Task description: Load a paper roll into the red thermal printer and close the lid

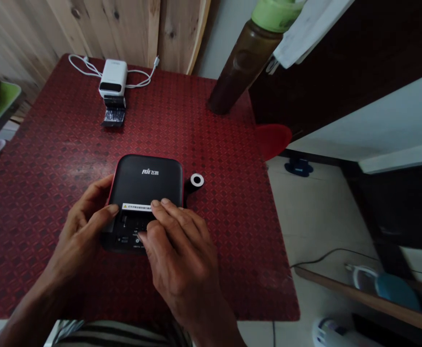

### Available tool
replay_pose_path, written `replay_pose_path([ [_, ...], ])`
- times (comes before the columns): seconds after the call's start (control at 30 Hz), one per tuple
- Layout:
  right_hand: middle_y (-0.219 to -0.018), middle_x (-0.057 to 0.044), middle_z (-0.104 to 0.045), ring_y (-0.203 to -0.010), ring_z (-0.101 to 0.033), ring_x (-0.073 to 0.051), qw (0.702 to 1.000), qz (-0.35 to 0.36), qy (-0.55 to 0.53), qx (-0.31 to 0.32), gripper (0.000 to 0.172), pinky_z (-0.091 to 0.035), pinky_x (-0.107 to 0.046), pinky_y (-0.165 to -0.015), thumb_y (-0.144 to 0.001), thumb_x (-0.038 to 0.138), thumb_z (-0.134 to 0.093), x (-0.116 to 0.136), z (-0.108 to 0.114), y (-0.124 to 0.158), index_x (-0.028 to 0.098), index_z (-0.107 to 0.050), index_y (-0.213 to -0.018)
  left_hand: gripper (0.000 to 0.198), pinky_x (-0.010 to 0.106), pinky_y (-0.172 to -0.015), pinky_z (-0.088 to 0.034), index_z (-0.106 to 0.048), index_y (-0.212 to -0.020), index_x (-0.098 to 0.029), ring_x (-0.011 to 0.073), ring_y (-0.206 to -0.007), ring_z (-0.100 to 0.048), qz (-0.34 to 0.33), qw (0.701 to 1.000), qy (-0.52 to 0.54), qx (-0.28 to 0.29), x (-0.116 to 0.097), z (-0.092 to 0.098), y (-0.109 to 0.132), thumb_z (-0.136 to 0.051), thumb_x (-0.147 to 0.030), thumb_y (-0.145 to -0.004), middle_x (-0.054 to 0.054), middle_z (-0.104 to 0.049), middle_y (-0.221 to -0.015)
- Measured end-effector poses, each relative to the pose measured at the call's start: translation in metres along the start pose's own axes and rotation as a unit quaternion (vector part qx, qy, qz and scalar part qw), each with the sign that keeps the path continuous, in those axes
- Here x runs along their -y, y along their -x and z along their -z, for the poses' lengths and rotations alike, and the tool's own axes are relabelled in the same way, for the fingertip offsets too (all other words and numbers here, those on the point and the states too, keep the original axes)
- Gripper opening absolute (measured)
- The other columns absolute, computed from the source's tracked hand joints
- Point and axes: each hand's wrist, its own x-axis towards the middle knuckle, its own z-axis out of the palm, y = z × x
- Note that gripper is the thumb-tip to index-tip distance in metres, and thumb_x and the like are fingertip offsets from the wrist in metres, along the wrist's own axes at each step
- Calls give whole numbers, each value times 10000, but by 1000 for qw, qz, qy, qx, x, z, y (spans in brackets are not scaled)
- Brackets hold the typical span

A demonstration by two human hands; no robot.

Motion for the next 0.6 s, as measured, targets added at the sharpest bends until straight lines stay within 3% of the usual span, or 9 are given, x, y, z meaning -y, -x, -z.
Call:
replay_pose_path([
  [0.07, -1347, -120, -876, -1335, -812, -235, 1000, 4, -9, -4, 63, -616, -396, -1190, -1129, 154, -701, -1, 0, 3, 186, -698, -1185, 619, 423, -1065, -652, -708, -1541, -271, 348, -1384, -753, 8, 1000, 10, -1, 2, 2, 1, -869, -472, -978, 106, -741, -1586],
  [0.2, -1364, -175, -848, -1381, -773, -243, 997, -16, -24, -66, 275, -642, -416, -1179, -1109, 135, -718, -3, -3, 19, 133, -675, -1380, 583, 475, -1212, -581, -727, -1558, -311, 361, -1490, -681, 12, 1000, 14, 13, 8, 13, 11, -828, -512, -1021, 76, -706, -1644],
  [0.3, -1401, -186, -819, -1363, -774, -267, 990, -61, -34, -120, 448, -683, -454, -1125, -1094, 204, -759, -4, -6, 36, 155, -619, -1516, 558, 456, -1146, -621, -720, -1583, -375, 366, -1487, -679, 5, 999, 9, 38, 14, 23, 17, -803, -474, -1040, 42, -696, -1657],
  [0.47, -1438, -200, -796, -1283, -821, -343, 982, -153, -52, -98, 722, -747, -517, -994, -1086, 506, -768, -3, -22, 63, 200, -498, -1682, 589, 417, -975, -666, -713, -1592, -385, 353, -1302, -770, 16, 999, 0, 40, 15, 27, 17, -820, -449, -1016, 59, -752, -1566],
  [0.6, -1421, -197, -807, -1247, -844, -366, 978, -176, -41, -103, 697, -755, -494, -996, -1110, 456, -734, 3, -35, 68, 238, -462, -1714, 547, 390, -983, -633, -740, -1545, -366, 321, -1253, -765, 25, 999, -13, 17, 8, 20, 16, -821, -420, -1006, 28, -765, -1538],
])
